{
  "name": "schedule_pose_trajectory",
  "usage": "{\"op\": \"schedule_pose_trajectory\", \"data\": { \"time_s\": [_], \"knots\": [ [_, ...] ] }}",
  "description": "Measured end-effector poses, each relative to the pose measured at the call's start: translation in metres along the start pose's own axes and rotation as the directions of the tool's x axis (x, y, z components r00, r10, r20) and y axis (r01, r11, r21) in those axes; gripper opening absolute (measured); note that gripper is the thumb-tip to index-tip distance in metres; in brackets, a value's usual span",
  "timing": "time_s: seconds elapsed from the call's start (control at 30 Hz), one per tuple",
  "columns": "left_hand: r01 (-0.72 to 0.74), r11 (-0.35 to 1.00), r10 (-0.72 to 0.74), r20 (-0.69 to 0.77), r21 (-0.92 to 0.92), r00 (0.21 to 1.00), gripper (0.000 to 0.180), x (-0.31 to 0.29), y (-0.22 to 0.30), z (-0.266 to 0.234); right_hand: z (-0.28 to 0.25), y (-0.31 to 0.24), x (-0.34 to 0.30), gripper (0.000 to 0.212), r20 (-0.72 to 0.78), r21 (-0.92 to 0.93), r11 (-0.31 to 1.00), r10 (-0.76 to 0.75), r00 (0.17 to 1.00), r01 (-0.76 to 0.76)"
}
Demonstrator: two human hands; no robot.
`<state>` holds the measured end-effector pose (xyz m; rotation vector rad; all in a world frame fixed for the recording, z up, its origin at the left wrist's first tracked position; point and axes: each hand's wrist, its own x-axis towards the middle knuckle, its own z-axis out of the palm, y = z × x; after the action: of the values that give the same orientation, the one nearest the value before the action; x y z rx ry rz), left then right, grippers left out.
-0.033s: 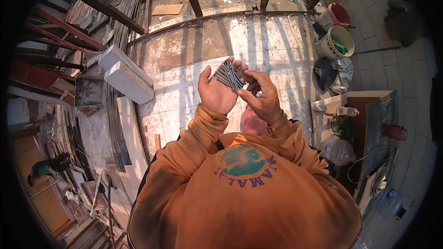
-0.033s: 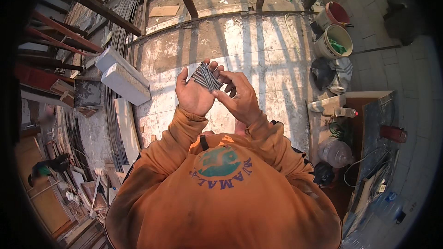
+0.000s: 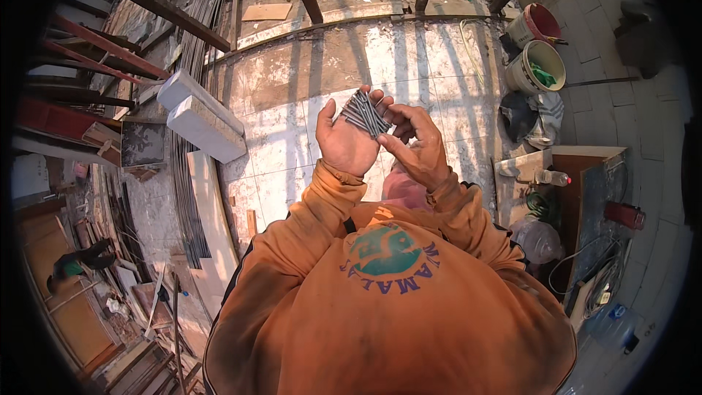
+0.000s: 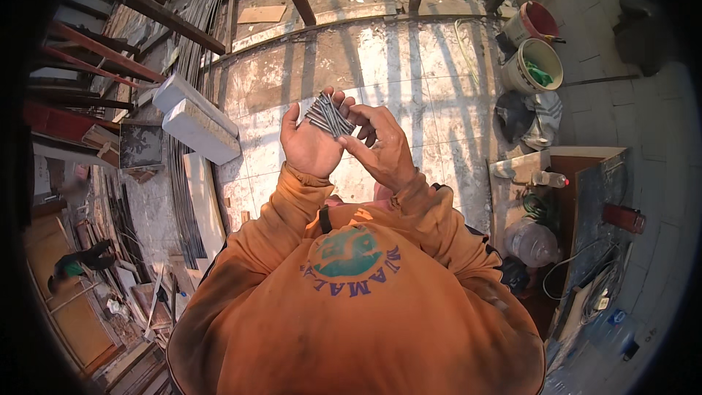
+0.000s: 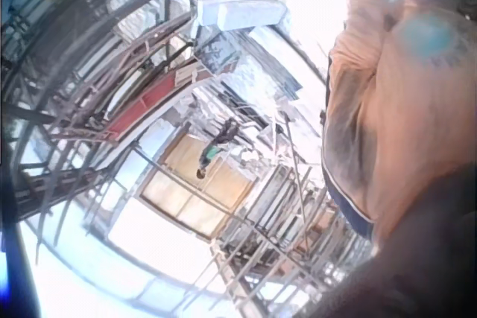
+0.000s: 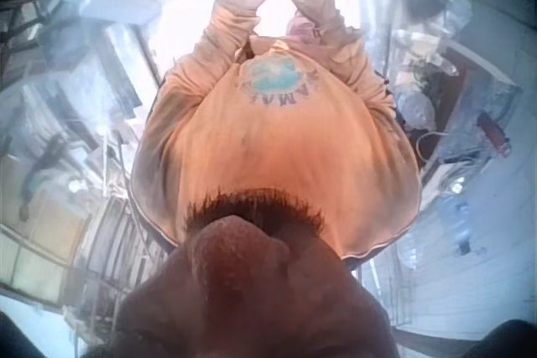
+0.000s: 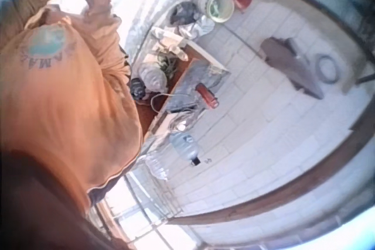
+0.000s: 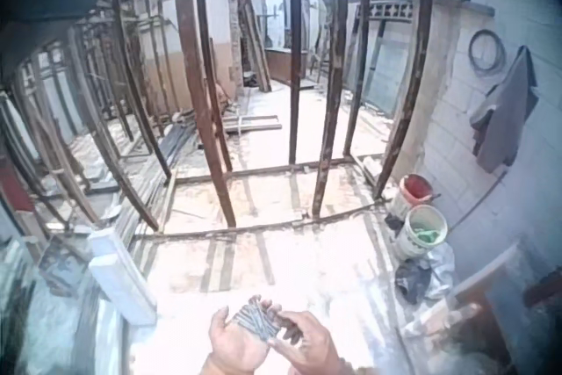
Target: The person picks up metal nails from a bucket and counts them by hand while standing in a construction zone.
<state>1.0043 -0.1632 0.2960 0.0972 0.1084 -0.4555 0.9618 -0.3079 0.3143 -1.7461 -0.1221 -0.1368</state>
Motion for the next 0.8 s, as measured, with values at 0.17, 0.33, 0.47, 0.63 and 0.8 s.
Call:
{"op": "schedule_pose_trajectory", "data": {
  "time_s": [0.17, 0.33, 0.47, 0.63, 0.8],
  "knots": [
    [-0.094, 0.992, 0.094, -0.010, -0.085, 0.996, 0.052, 0.137, 0.019, 0.030, -0.044, 0.028, 0.122, 0.033, 0.026, 0.195, 0.974, 0.111, 0.993, -0.114],
    [-0.062, 0.996, 0.061, -0.019, -0.069, 0.998, 0.052, 0.271, 0.058, 0.024, -0.060, 0.070, 0.247, 0.014, -0.005, 0.120, 0.986, 0.116, 0.993, -0.115],
    [0.029, 0.991, -0.026, 0.020, -0.129, 0.999, 0.048, 0.378, 0.098, 0.021, -0.067, 0.088, 0.353, 0.010, -0.127, -0.061, 0.998, 0.028, 0.991, -0.036],
    [0.166, 0.978, -0.161, 0.052, -0.122, 0.986, 0.042, 0.505, 0.142, 0.050, -0.080, 0.079, 0.457, 0.008, -0.261, -0.222, 0.973, 0.002, 0.965, -0.062],
    [0.113, 0.993, -0.113, 0.007, -0.036, 0.994, 0.032, 0.582, 0.172, 0.069, -0.094, 0.074, 0.533, 0.010, -0.251, -0.366, 0.930, -0.095, 0.963, -0.004]
  ]
}}
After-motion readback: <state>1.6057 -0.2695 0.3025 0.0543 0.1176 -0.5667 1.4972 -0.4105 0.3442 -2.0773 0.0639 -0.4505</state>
